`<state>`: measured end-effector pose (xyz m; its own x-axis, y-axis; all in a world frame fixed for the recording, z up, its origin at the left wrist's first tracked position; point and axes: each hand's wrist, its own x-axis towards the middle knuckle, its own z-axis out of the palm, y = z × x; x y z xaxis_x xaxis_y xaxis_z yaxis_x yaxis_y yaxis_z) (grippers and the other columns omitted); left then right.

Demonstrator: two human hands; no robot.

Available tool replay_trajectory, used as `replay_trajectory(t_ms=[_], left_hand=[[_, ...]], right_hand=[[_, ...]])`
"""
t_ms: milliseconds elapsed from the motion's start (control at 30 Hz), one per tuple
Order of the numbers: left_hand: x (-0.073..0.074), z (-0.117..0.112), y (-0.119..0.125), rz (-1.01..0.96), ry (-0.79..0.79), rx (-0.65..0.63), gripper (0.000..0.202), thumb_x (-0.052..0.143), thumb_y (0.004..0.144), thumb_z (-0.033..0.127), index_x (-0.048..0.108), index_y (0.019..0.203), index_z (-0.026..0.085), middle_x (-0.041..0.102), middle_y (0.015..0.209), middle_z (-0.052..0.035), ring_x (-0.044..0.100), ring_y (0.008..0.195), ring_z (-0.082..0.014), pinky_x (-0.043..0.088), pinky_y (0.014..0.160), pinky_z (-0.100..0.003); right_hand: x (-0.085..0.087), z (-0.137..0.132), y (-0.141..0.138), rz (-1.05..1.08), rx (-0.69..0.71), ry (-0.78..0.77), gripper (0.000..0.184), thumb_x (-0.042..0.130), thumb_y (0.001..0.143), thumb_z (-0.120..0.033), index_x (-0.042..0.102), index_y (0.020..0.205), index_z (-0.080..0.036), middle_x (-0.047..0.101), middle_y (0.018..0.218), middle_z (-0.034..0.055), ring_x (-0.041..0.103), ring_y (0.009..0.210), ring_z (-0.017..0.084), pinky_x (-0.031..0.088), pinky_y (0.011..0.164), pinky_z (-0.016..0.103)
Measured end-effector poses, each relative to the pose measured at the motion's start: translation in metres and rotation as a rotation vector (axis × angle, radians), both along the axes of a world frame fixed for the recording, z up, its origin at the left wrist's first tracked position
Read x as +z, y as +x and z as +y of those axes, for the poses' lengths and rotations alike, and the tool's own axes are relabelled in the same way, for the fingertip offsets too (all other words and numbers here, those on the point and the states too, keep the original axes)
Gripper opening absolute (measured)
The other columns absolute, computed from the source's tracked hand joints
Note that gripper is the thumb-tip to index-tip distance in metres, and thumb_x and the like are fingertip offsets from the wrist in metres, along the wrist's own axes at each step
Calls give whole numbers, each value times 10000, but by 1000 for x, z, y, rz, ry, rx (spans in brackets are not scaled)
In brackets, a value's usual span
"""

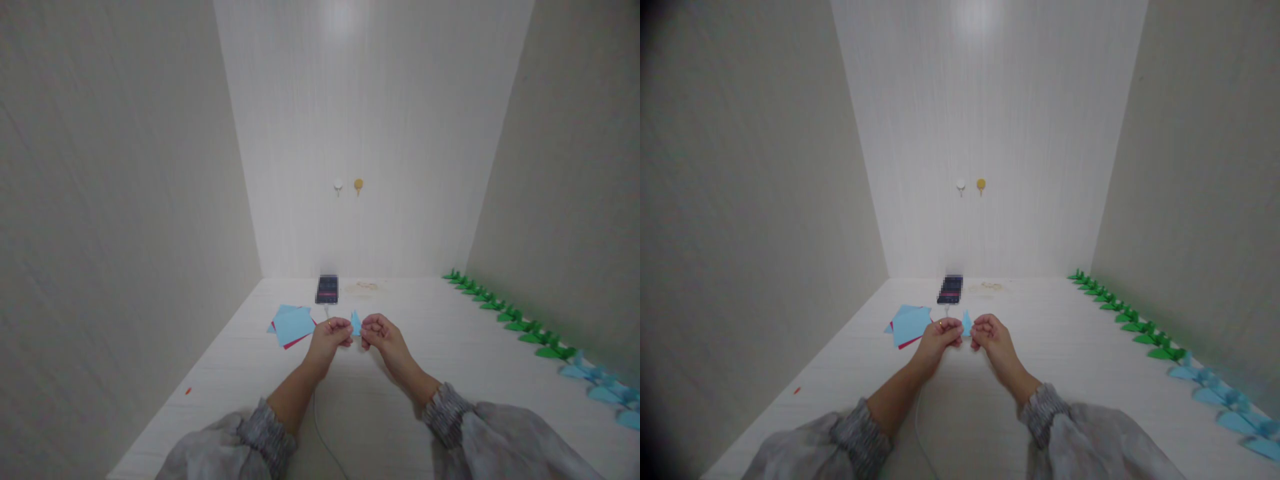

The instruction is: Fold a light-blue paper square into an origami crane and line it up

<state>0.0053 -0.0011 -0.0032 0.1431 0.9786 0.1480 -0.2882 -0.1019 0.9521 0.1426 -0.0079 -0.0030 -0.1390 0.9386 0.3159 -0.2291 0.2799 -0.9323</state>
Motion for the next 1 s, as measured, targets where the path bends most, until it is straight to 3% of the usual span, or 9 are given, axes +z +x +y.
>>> replay_trajectory(t_ms=[300,533,867,1000], left_hand=[[-3,3,-1,-22,84,22,240,644,539,211,490,709,143,535,570,22,499,493,-75,377,506,-199],[-6,5,-1,36,77,33,221,632,553,220,548,729,116,568,606,-13,500,547,-84,378,556,-207],[0,-1,-1,35,114,-1,231,640,534,179,550,741,127,535,604,14,477,536,-66,380,556,-196],[6,-4,0,-12,97,-10,247,629,557,235,530,760,136,527,633,13,495,575,-81,410,571,-213]], right_hand=[[-4,3,0,3,20,4,193,584,613,-217,454,746,-169,493,568,-43,474,441,76,365,428,201],[-3,3,0,-51,14,53,166,556,651,-226,469,779,-165,481,542,-47,469,442,75,373,428,198],[-1,0,-1,-82,6,74,125,533,676,-244,472,756,-169,489,520,-44,467,445,80,370,441,202],[3,-3,-1,-110,-1,89,142,525,685,-272,467,765,-170,490,527,-37,467,463,86,372,453,207]])
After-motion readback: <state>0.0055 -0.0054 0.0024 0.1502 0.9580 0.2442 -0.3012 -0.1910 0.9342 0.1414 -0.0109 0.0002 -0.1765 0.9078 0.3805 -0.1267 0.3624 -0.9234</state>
